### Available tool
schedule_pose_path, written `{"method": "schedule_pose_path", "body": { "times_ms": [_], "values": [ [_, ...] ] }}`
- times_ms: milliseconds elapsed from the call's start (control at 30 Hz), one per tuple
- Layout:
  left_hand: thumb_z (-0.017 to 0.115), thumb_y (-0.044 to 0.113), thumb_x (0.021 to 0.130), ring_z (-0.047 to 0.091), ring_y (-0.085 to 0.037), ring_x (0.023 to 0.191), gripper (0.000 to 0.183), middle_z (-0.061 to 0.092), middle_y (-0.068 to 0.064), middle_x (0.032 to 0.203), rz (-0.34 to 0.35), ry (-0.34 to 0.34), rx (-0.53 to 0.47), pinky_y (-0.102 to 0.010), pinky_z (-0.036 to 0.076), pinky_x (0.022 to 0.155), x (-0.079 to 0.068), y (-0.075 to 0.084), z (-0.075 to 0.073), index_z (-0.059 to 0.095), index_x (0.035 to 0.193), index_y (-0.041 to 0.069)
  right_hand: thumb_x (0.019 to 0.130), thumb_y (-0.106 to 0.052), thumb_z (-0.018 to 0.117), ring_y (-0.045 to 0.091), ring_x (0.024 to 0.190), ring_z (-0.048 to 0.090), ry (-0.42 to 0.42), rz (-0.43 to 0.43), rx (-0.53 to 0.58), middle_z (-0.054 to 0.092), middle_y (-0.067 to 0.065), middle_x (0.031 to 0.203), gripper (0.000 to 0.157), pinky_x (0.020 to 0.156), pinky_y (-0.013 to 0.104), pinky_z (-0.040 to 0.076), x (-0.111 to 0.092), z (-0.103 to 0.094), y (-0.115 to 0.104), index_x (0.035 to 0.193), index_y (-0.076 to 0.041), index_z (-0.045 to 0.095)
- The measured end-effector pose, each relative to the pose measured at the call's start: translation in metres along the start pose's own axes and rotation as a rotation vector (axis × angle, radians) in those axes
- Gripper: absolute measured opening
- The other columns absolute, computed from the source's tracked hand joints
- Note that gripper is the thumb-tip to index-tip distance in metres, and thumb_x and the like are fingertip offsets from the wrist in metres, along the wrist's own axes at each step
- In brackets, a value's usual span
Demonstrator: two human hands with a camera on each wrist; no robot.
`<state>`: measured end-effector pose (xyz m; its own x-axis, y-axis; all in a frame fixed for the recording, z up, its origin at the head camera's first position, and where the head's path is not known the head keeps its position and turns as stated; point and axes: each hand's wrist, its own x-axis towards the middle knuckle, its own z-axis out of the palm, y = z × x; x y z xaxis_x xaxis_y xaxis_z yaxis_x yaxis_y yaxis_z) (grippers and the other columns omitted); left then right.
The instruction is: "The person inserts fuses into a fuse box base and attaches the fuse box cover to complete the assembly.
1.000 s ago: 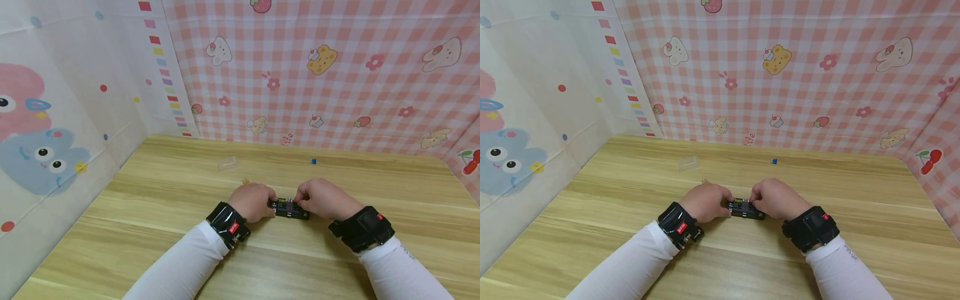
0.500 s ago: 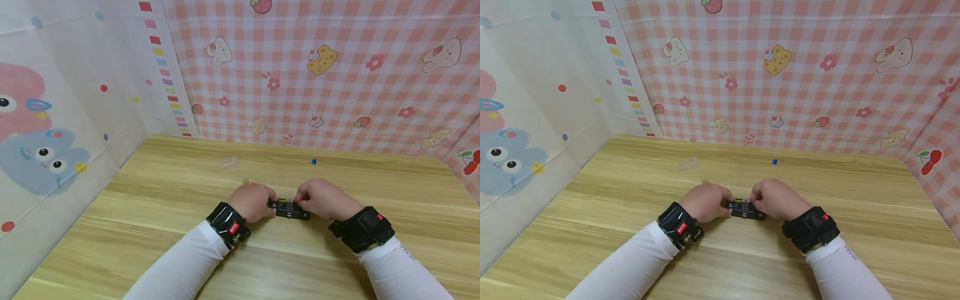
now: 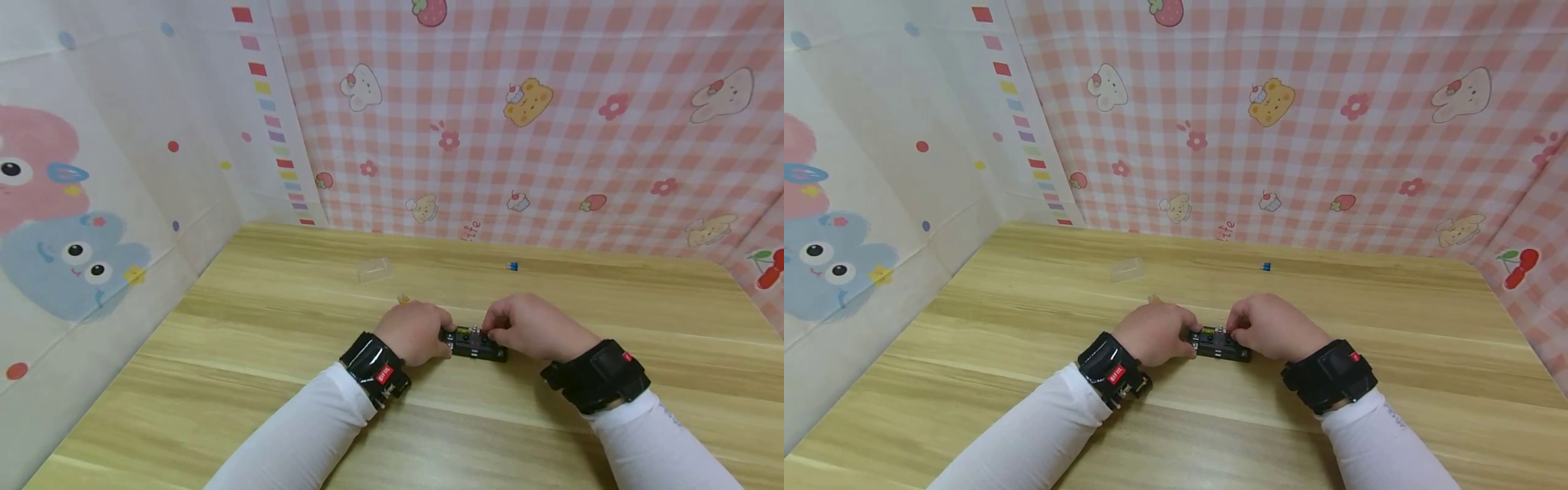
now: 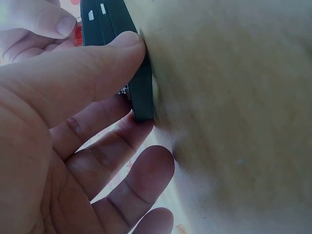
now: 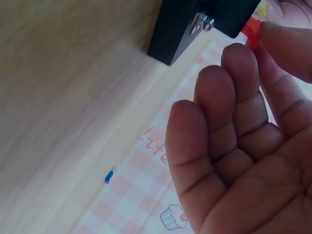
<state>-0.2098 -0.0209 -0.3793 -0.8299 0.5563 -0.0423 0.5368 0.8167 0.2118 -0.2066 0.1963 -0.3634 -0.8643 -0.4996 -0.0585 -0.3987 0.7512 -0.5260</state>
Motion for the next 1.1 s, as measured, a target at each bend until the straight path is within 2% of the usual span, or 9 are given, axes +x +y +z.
{"method": "schedule_pose_path", "body": {
  "times_ms": [167,367,600,900,1100],
  "values": [
    [0.076,0.042,0.075,0.052,-0.006,0.078,0.035,0.065,0.012,0.096,-0.006,-0.003,0.01,-0.03,0.046,0.07,0.001,-0.001,0.001,0.07,0.106,0.027,0.085,-0.016,0.066,0.012,0.063,0.05,0.071,-0.032,-0.056,0.062,-0.009,0.072,0.003,0.058,0.032,0.043,0.0,-0.005,0.005,0.083,-0.016,0.068],
    [0.076,0.043,0.075,0.054,-0.008,0.085,0.038,0.066,0.01,0.102,-0.016,-0.004,0.015,-0.032,0.047,0.075,0.0,0.0,0.001,0.069,0.109,0.027,0.088,-0.019,0.064,0.015,0.065,0.05,0.078,0.055,-0.058,0.062,-0.006,0.074,0.006,0.058,0.034,0.043,0.0,-0.012,0.011,0.086,-0.016,0.069],
    [0.075,0.043,0.076,0.055,-0.009,0.086,0.038,0.066,0.01,0.102,-0.013,-0.004,0.038,-0.032,0.047,0.075,-0.001,0.002,0.001,0.069,0.11,0.028,0.089,-0.021,0.063,0.015,0.069,0.052,0.108,0.082,-0.122,0.064,-0.003,0.079,0.01,0.064,0.036,0.046,0.001,-0.023,0.018,0.091,-0.013,0.069],
    [0.075,0.042,0.076,0.053,-0.007,0.079,0.036,0.066,0.011,0.097,-0.008,-0.001,0.048,-0.03,0.046,0.071,-0.003,0.003,0.002,0.069,0.109,0.027,0.09,-0.021,0.061,0.017,0.064,0.05,0.132,0.128,-0.104,0.062,0.001,0.078,0.013,0.055,0.034,0.044,0.004,-0.035,0.021,0.092,-0.01,0.068],
    [0.075,0.043,0.076,0.053,-0.007,0.08,0.036,0.066,0.011,0.098,-0.002,0.009,0.052,-0.031,0.046,0.07,-0.003,0.002,0.002,0.069,0.108,0.027,0.091,-0.024,0.061,0.018,0.067,0.051,0.143,0.156,-0.119,0.064,0.003,0.083,0.016,0.057,0.035,0.045,0.008,-0.038,0.024,0.093,-0.01,0.068]
  ]
}}
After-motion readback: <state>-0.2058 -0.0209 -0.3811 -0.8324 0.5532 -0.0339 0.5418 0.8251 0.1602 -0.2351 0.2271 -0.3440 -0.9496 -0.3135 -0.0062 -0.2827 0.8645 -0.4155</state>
